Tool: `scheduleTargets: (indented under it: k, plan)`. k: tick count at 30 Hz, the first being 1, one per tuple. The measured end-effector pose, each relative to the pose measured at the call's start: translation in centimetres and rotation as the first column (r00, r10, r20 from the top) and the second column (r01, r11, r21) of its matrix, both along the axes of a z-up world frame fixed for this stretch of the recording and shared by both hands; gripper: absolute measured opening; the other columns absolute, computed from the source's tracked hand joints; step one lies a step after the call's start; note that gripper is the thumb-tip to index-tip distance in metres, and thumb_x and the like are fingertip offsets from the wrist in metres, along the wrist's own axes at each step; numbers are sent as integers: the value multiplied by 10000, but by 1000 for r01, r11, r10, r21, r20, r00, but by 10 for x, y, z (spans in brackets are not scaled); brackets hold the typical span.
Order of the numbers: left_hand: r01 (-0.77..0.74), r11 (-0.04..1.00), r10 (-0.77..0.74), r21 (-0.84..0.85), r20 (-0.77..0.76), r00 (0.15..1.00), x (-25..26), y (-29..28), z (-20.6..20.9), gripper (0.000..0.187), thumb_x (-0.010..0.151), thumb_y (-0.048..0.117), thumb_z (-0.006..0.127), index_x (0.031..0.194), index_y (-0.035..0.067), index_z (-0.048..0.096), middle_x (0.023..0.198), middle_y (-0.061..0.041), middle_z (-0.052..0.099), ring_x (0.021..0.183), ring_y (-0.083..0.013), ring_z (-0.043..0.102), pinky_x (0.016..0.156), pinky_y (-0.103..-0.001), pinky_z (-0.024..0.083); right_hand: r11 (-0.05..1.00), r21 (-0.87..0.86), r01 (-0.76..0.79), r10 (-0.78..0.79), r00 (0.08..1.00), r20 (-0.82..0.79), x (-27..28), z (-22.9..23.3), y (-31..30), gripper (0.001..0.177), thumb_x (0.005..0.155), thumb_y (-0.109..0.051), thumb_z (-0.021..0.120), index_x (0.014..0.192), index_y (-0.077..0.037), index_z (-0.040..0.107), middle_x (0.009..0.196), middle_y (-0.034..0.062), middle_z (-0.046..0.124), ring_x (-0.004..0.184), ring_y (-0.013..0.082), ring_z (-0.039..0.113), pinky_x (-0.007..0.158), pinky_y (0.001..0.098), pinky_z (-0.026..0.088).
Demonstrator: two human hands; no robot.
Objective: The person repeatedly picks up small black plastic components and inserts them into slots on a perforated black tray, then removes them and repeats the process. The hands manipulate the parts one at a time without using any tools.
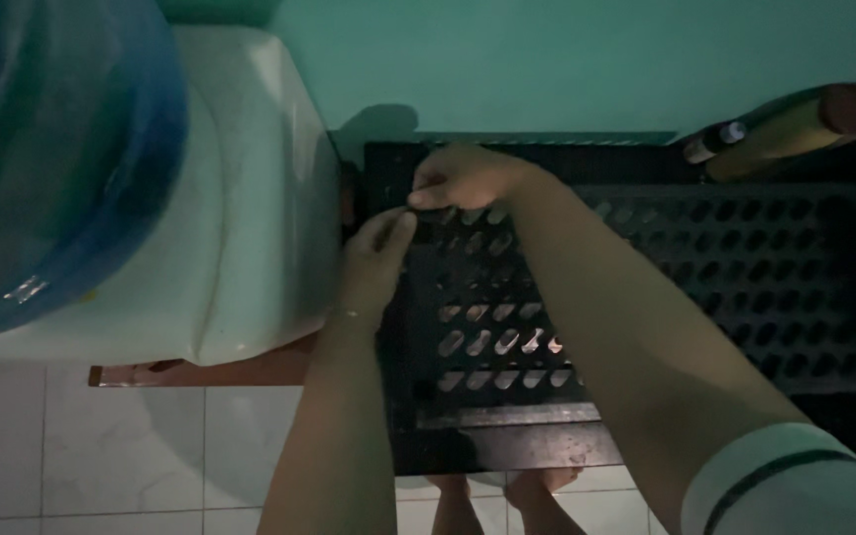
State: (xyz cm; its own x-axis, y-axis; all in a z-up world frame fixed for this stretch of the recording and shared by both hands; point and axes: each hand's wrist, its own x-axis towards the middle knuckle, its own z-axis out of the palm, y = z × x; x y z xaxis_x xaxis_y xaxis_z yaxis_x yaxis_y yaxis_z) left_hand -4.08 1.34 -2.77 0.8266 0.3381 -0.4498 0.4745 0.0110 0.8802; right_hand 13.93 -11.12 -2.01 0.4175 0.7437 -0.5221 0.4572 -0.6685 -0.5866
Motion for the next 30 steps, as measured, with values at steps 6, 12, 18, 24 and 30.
scheduleTargets:
  k: [6, 12, 18, 24, 30]
  plan:
    - [19, 999, -20, 32, 29, 999, -1, -7, -9, 584, 853, 383, 753, 1309, 36, 643, 1236, -132, 720, 1151, -255, 683, 989, -378, 523, 958, -106, 265, -272, 961, -58, -24, 19, 1, 516, 928, -559, 571, 1185, -133, 710, 1097, 129, 753, 970, 291, 719, 865, 451, 562]
    - [33, 996, -37, 83, 53, 998, 4, -12, -4, 530, 897, 323, 727, 1325, 19, 657, 1277, -140, 695, 1200, -274, 657, 1015, -393, 490, 981, -57, 185, -163, 947, 276, -51, 37, 0, 582, 937, -648, 559, 1228, -160, 684, 1171, 152, 696, 1025, 321, 677, 902, 465, 524]
    - [46, 973, -38, 225, -44, 998, 9, -17, 20, 484, 901, 296, 709, 1292, 11, 691, 1276, -178, 724, 1204, -300, 690, 1046, -387, 508, 948, 268, 170, -298, 768, 567, -73, 30, -5, 541, 956, -457, 638, 1343, -80, 613, 1364, 191, 596, 1291, 385, 521, 1059, 543, 407]
    - [-55, 920, 65, 389, -12, 998, -21, -37, 22, 565, 964, 328, 645, 1400, -15, 538, 1392, -237, 568, 1264, -377, 567, 1042, -449, 452, 872, 359, 333, -474, 755, 453, -140, 35, -47, 533, 886, -170, 738, 1379, -73, 563, 1523, 220, 451, 1429, 420, 414, 1171, 524, 340]
    - [-3, 997, 23, 80, -248, 968, -114, -42, 26, 506, 1022, 412, 543, 1256, -9, 698, 1134, -224, 785, 1025, -280, 760, 905, -374, 583, 911, 293, 291, -379, 870, 315, -201, 55, -76, 573, 780, -126, 788, 1323, -166, 610, 1575, 153, 391, 1504, 417, 273, 1189, 544, 273]
